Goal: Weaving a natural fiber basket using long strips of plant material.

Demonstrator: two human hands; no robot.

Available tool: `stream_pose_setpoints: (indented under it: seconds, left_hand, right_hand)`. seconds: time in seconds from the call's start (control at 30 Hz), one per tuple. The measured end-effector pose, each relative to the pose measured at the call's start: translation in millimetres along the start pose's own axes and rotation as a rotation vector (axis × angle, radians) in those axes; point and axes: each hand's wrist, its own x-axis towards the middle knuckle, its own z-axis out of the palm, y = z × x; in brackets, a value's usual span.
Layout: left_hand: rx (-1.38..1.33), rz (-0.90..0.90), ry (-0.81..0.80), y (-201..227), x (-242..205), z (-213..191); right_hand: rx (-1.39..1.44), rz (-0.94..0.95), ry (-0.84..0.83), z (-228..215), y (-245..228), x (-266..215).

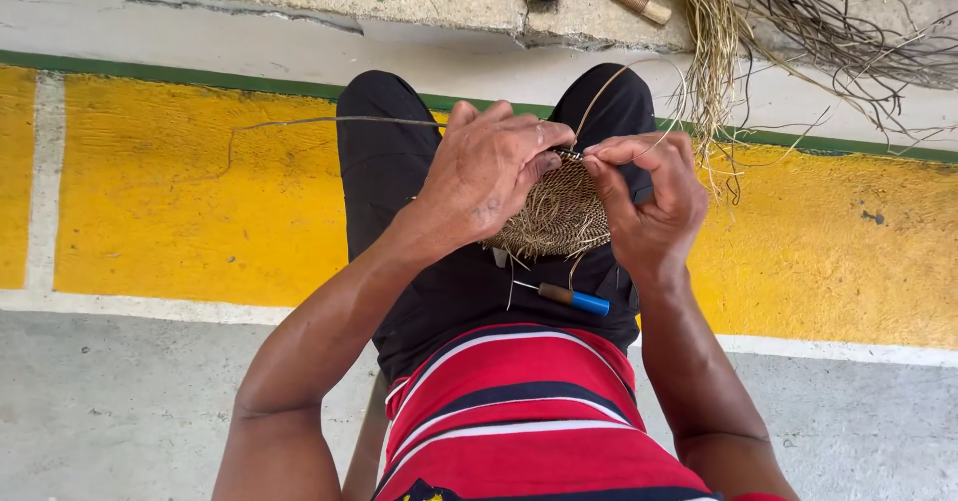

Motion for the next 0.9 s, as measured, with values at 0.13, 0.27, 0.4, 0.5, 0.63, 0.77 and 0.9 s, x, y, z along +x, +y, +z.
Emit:
stream_pose_setpoints:
  seconds: [0.13,0.27,0.4,0.5,0.63,0.77,0.9]
  left_hand:
    - [-0.020,-0.002,-0.020,2.1,-2.4,-2.9]
    - [0.013,0.070,0.011,-0.7,-2.2,2.1]
    - [0.062,0.079,-0.045,10.7,5.1,-10.6]
    - [0.083,0.137,-0.039,12.7,5.4,-11.6]
    - [0.066,0.138,-0.042,10.6,2.2,-6.5]
    - [0.060,0.151,-0.083,15.6,-4.0,-11.7]
    - [0.105,0.119,-0.152,26.8,-17.2,-14.3]
  right_hand:
    - [-0.141,-0.142,-0.006,3.6,-2.0,2.8]
    - [-0.170,-0.148,-0.019,6.4,4.6,-3.3]
    - [-0.088,-0.135,-0.050,0.7,10.3,-4.5]
    - [-0.126,-0.130,-0.132,-0.6,10.8,-8.8]
    - [-0.107,-0.084,-0.076,1.8,10.5,-8.8]
    - [0.022,-0.022,-0.122,-10.0,17.0,-3.3]
    - [0.326,0.031,-0.512,-34.3,53.1,27.3]
